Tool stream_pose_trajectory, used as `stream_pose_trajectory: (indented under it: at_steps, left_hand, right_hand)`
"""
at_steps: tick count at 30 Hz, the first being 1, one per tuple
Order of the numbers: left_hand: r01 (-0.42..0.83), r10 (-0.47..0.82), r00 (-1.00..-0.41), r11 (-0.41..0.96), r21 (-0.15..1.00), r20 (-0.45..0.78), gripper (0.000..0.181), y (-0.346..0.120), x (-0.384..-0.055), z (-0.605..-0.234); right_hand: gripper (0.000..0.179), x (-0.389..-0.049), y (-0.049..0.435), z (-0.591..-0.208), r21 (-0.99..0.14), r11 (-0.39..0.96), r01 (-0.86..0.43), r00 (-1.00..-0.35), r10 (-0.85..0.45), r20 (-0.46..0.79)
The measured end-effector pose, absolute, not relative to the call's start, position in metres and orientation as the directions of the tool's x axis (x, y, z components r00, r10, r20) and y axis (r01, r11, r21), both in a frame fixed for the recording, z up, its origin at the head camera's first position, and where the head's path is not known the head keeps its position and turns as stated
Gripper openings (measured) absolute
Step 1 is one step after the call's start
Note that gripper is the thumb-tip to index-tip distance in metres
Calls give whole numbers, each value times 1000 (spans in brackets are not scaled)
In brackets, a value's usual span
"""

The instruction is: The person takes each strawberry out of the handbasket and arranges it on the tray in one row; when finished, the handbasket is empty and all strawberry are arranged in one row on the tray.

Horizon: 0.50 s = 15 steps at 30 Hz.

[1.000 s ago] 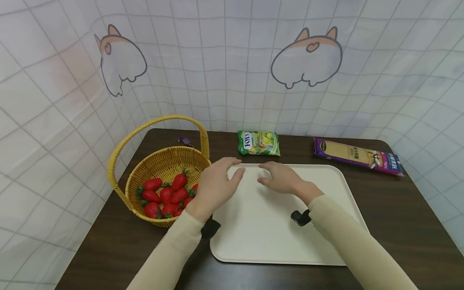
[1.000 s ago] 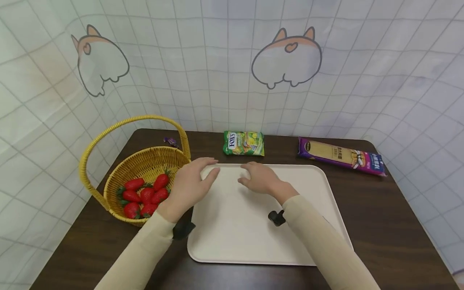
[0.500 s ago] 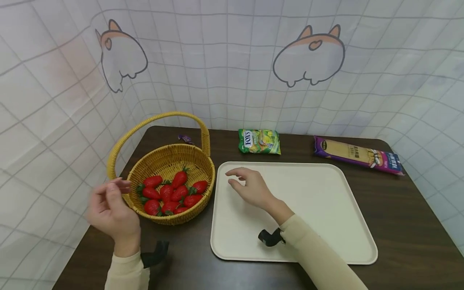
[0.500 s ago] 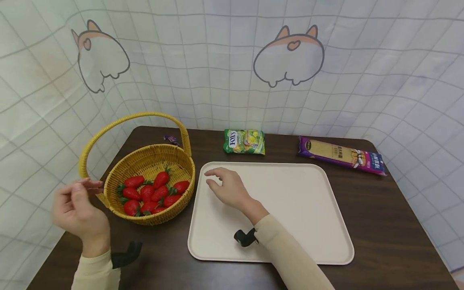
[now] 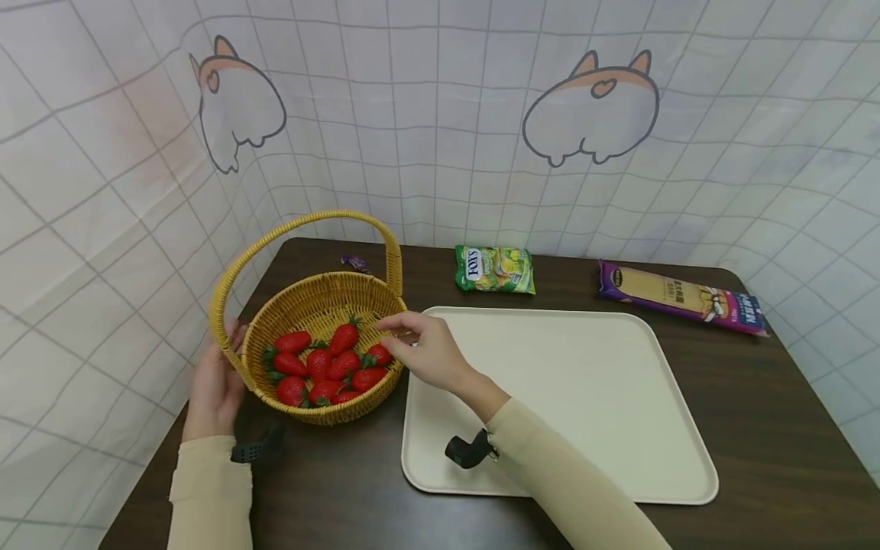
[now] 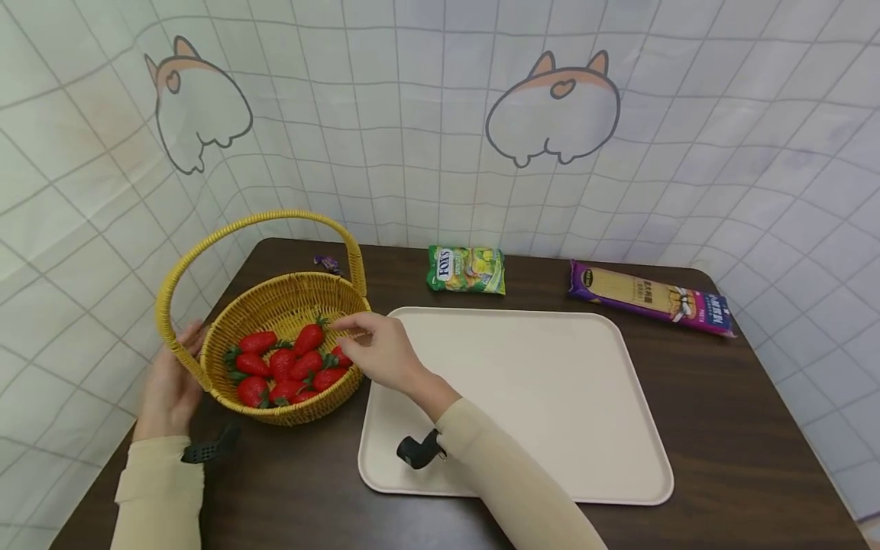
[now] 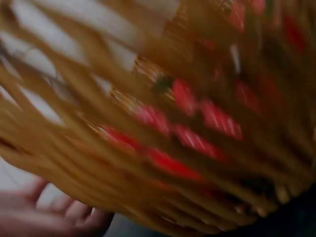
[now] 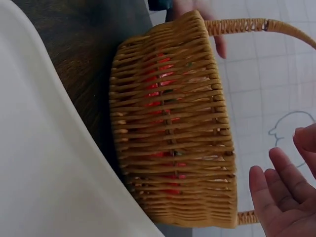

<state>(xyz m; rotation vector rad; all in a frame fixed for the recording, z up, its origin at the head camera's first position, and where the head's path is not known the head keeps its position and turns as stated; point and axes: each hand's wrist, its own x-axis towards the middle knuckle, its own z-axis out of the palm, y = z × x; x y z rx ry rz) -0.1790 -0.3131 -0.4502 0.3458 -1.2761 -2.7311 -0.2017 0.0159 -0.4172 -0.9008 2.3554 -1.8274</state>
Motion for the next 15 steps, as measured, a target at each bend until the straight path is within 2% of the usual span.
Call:
stream_pose_trajectory:
  at_steps: [2,5,9,15]
  left_hand:
    - [-64,-59,-989,-647,760,-133,21,-316,-185,-457]
    - [-95,30,-995,-588,804,-95,34,-316,-192,-462]
    - [-72,30,-997,-503,861,-67,48,-313,-199,-464]
    - [-36,-9,-999,-478,878,-47,52,-312,-204,-472]
  right_hand:
    - [26,-204,10,-417,-909,126,-398,-826,-481,295]
    - [29,-209,2,-417,-932,114,-345,-824,-512,243]
    - [31,-218,-10,-420,-939,148,-311,-813,-553,182]
    - [34,-234,-23,-425,-912,209,-353,-788,-593,169]
